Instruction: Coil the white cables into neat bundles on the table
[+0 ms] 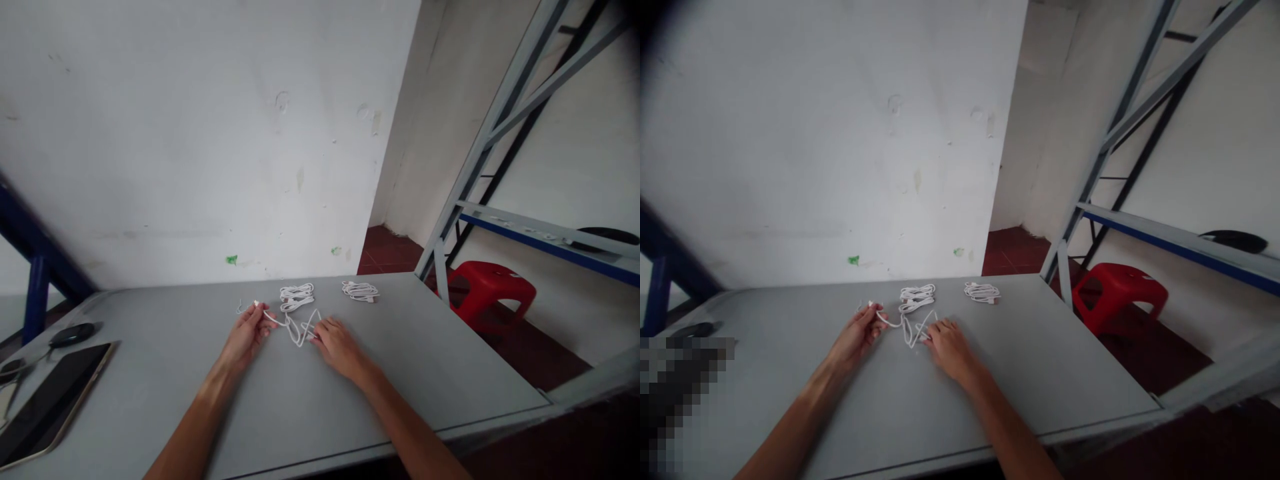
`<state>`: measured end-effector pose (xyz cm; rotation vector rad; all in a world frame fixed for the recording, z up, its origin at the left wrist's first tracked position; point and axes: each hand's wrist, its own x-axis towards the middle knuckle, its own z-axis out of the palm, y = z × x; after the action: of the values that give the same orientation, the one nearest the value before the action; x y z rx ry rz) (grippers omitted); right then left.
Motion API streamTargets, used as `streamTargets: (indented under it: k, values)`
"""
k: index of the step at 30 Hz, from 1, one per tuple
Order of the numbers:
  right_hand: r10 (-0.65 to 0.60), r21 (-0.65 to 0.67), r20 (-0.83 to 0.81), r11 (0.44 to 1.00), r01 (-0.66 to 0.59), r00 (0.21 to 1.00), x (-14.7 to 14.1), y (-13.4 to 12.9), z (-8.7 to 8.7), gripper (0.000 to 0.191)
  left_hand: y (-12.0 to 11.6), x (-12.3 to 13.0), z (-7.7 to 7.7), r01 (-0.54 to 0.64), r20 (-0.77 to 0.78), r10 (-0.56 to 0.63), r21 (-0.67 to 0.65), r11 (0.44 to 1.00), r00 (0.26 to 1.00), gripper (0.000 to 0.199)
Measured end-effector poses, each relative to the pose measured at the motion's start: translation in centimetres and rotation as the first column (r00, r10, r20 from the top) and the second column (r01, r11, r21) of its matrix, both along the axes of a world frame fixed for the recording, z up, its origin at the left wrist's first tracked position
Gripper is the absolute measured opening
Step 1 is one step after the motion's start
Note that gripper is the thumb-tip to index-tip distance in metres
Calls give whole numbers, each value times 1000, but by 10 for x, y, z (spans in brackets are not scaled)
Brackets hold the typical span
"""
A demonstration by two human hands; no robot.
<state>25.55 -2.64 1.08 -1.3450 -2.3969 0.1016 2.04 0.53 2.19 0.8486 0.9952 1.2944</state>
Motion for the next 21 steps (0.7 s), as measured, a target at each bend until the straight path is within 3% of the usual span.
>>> streamTargets:
  k: [3, 10, 18, 21]
  values:
    - [-16, -29, -34, 999, 15, 999, 2, -4, 1, 8, 0, -1, 0, 26, 79, -27, 15, 1000, 997, 20]
    - [-76, -114, 0, 991, 76, 997, 2, -7, -1, 10, 3, -1, -4, -24, 100, 22, 25, 999, 995, 18]
    - [-164, -14, 182, 986, 169, 970, 1, -9, 3, 25, 6, -3, -4, -225, 190, 217, 20, 974, 957, 14]
    - [-121, -13, 227, 992, 127, 966, 2, -11, 4, 29, 6, -5, -3, -293, 216, 283, 15, 956, 934, 17]
